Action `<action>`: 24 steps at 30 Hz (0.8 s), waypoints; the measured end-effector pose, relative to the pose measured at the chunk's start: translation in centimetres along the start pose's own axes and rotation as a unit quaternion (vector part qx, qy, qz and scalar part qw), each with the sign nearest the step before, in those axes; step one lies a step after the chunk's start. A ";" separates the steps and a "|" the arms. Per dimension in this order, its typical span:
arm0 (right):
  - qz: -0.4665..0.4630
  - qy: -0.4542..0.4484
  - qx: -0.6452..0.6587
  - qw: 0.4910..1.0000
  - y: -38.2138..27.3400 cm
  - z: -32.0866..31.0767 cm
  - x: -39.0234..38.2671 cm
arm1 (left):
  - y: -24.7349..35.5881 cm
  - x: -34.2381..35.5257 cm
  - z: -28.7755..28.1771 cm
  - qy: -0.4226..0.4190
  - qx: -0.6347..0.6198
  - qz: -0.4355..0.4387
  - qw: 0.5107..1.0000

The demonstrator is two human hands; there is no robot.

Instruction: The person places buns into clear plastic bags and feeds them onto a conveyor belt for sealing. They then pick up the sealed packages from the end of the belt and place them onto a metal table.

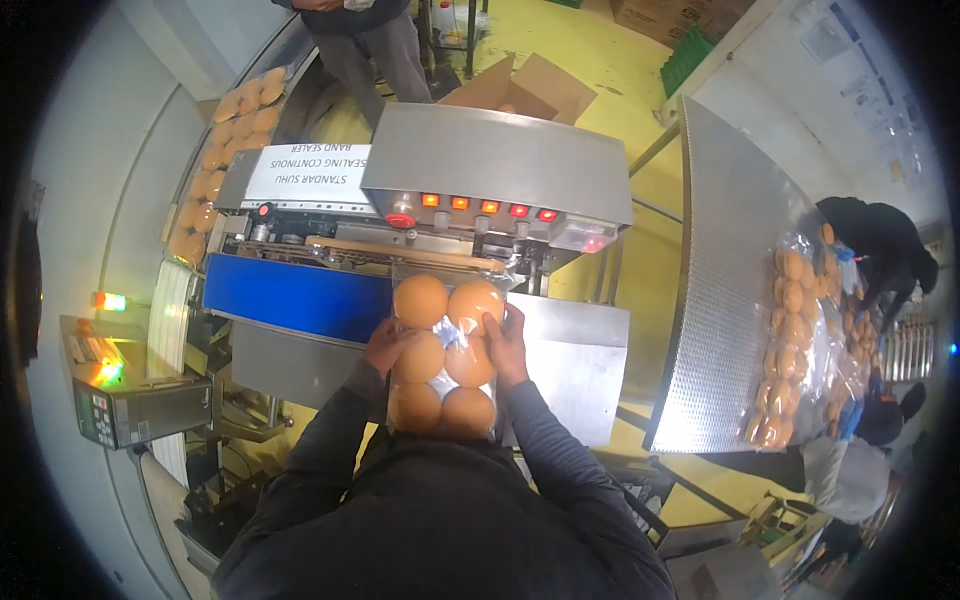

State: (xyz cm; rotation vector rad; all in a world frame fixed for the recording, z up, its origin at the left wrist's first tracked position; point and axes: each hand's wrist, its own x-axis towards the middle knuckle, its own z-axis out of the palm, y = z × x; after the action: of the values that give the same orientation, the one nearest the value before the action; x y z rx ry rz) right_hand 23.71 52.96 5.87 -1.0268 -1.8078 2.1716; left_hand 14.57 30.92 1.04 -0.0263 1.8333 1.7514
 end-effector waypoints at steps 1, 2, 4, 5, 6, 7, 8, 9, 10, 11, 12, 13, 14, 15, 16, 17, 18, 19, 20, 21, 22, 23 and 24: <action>0.043 -0.003 0.006 0.999 0.4 0.7 -0.9 | -0.7 -0.5 -1.0 -0.046 -0.023 -0.018 0.999; 0.034 -0.002 -0.034 0.999 1.2 1.2 -1.7 | -0.8 -0.8 -1.7 -0.055 -0.041 -0.031 0.997; 0.015 0.005 -0.110 0.994 4.2 1.8 -2.6 | 0.1 -1.7 -2.9 -0.079 -0.074 -0.054 0.993; -0.033 0.023 -0.099 0.994 6.3 1.8 -2.7 | 2.9 -2.8 -2.8 -0.077 -0.088 -0.070 0.991; 0.000 0.021 -0.062 0.998 5.7 3.3 -3.5 | 3.5 -3.0 -3.9 -0.072 -0.087 -0.069 0.991; 0.032 0.018 -0.025 0.999 4.9 4.5 -4.3 | 3.8 -3.0 -4.9 -0.066 -0.087 -0.069 0.992; 0.066 0.017 0.012 0.998 3.7 5.7 -5.4 | 4.2 -3.2 -5.8 -0.062 -0.086 -0.069 0.992; 0.073 0.016 0.007 0.997 3.1 6.7 -6.1 | 4.9 -3.5 -6.6 -0.067 -0.104 -0.073 0.990; 0.079 0.015 0.002 0.997 2.6 7.6 -6.6 | 5.6 -3.8 -7.3 -0.072 -0.123 -0.076 0.987; 0.085 0.012 -0.002 0.996 2.2 8.4 -7.1 | 6.1 -3.9 -8.1 -0.076 -0.142 -0.079 0.984; 0.070 0.015 0.008 0.997 2.2 9.2 -7.6 | 6.3 -3.8 -8.8 -0.078 -0.148 -0.080 0.983; 0.056 0.018 0.018 0.998 2.2 10.0 -8.0 | 6.3 -3.7 -9.8 -0.078 -0.154 -0.081 0.982; 0.043 0.020 0.028 0.998 2.3 10.6 -8.5 | 6.2 -3.8 -10.8 -0.078 -0.160 -0.083 0.980; 0.019 0.028 -0.005 0.999 3.6 10.6 -8.5 | 5.4 -3.5 -11.8 -0.072 -0.142 -0.088 0.983; -0.008 0.035 -0.039 0.999 6.1 9.8 -8.1 | 4.0 -2.8 -12.9 -0.065 -0.123 -0.091 0.986; -0.034 0.041 -0.071 0.996 8.0 9.0 -8.1 | 3.1 -2.1 -13.8 -0.057 -0.105 -0.094 0.988; -0.024 0.037 -0.073 0.996 8.2 9.0 -8.7 | 2.7 -1.9 -14.9 -0.049 -0.093 -0.096 0.990; -0.005 0.038 -0.036 0.999 8.4 9.0 -9.3 | 2.3 -1.7 -15.9 -0.040 -0.081 -0.098 0.991; 0.017 0.039 0.000 0.999 7.9 9.2 -10.1 | 2.0 -1.8 -16.8 -0.031 -0.071 -0.102 0.992; 0.017 0.038 -0.016 0.999 8.2 8.8 -10.4 | 2.7 -2.1 -17.2 -0.028 -0.068 -0.107 0.992; 0.017 0.036 -0.032 0.999 8.5 8.4 -10.6 | 3.4 -2.4 -17.6 -0.025 -0.066 -0.111 0.991; 0.016 0.037 -0.036 0.999 8.6 8.2 -10.6 | 4.1 -2.5 -18.1 -0.020 -0.064 -0.113 0.991; 0.010 0.044 -0.047 0.998 8.8 8.0 -10.6 | 4.0 -2.3 -18.9 -0.018 -0.052 -0.111 0.992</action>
State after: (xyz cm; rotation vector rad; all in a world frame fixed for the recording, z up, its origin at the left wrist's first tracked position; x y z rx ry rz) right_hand 29.85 38.66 2.61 -1.1460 -1.8832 2.0359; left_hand 7.24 13.24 4.76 -0.2302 1.6424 1.6766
